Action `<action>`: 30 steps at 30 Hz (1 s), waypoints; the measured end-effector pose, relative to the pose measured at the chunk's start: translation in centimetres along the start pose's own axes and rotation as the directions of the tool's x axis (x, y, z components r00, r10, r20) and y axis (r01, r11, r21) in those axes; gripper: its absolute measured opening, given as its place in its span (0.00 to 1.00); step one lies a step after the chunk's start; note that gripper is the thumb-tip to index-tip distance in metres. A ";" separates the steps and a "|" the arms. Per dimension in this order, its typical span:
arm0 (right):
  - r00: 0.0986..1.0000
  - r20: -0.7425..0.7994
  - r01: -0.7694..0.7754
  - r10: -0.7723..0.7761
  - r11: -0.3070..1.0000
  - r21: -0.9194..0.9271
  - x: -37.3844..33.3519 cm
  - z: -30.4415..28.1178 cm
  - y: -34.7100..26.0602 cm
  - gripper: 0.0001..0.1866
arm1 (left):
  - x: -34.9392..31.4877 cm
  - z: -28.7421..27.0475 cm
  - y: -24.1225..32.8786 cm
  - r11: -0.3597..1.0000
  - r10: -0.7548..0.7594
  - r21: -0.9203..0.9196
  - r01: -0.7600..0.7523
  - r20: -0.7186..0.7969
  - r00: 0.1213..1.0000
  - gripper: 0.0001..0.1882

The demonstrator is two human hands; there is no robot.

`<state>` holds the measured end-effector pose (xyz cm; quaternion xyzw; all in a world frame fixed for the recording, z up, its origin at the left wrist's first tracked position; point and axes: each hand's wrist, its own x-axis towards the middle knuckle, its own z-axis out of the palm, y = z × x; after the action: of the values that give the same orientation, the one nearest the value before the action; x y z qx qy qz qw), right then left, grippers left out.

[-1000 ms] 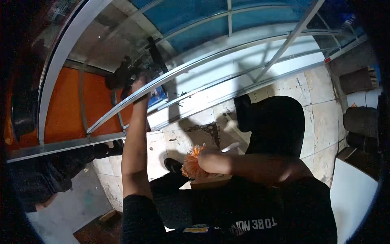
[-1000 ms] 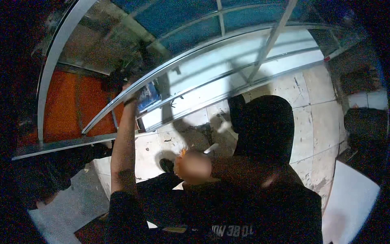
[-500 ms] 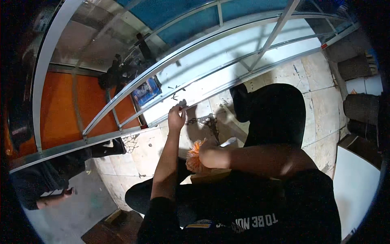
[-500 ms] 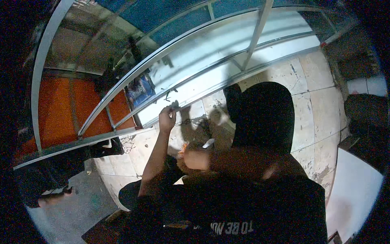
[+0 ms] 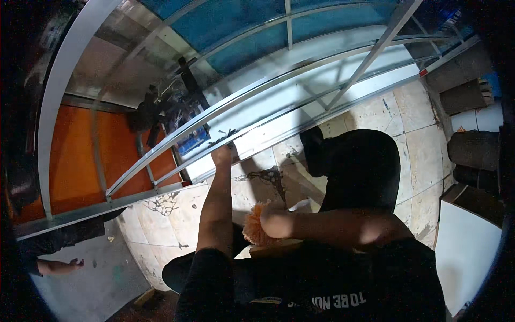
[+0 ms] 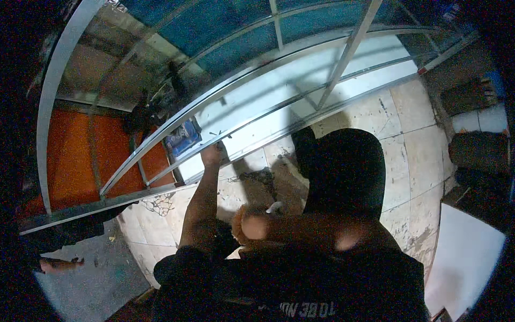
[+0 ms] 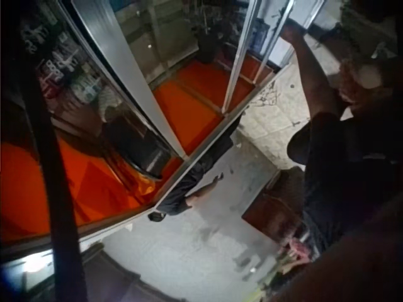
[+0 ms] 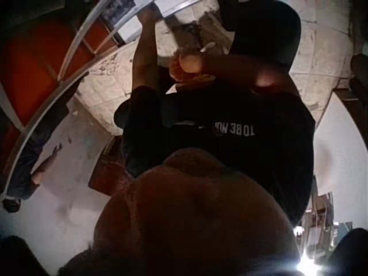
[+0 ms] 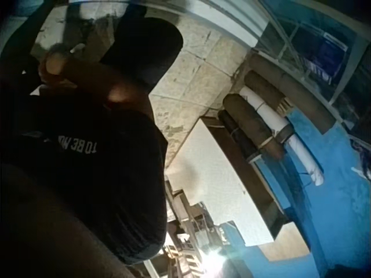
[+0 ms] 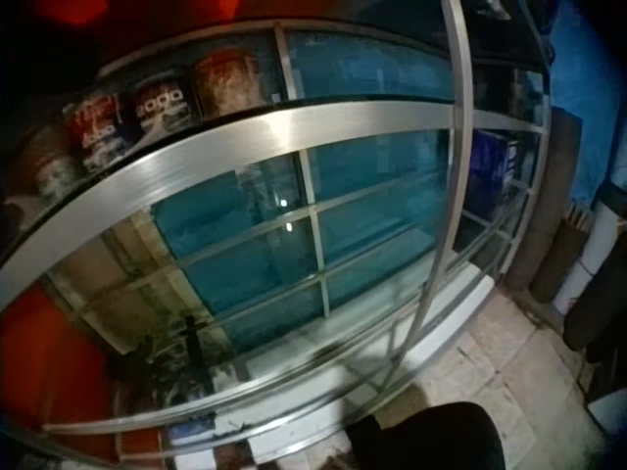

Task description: Dusting the glass display cabinet using a feather duster.

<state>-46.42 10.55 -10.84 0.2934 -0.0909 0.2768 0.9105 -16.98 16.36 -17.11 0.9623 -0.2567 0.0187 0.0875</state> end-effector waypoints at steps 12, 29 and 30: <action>0.857 -0.054 0.435 -0.512 0.664 0.608 0.2 -4.6 3.1 0.24 | 1.7 1.7 1.1 0.967 0.024 -0.236 -0.095 -0.286 0.958 0.08; 0.921 -0.328 -0.183 0.211 0.976 0.115 -0.8 0.0 -1.6 0.33 | 2.3 8.8 -1.5 0.990 -0.116 0.066 0.124 -0.105 0.988 0.06; 0.891 -0.399 -0.184 0.216 0.976 0.117 -1.3 0.0 -1.9 0.35 | 2.4 8.1 0.0 0.973 -0.050 0.223 0.062 -0.055 0.997 0.07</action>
<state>-46.45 8.69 -12.20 0.2525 0.0827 0.4275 0.8641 -14.94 13.75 -24.91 0.9722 -0.2235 0.0687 -0.0153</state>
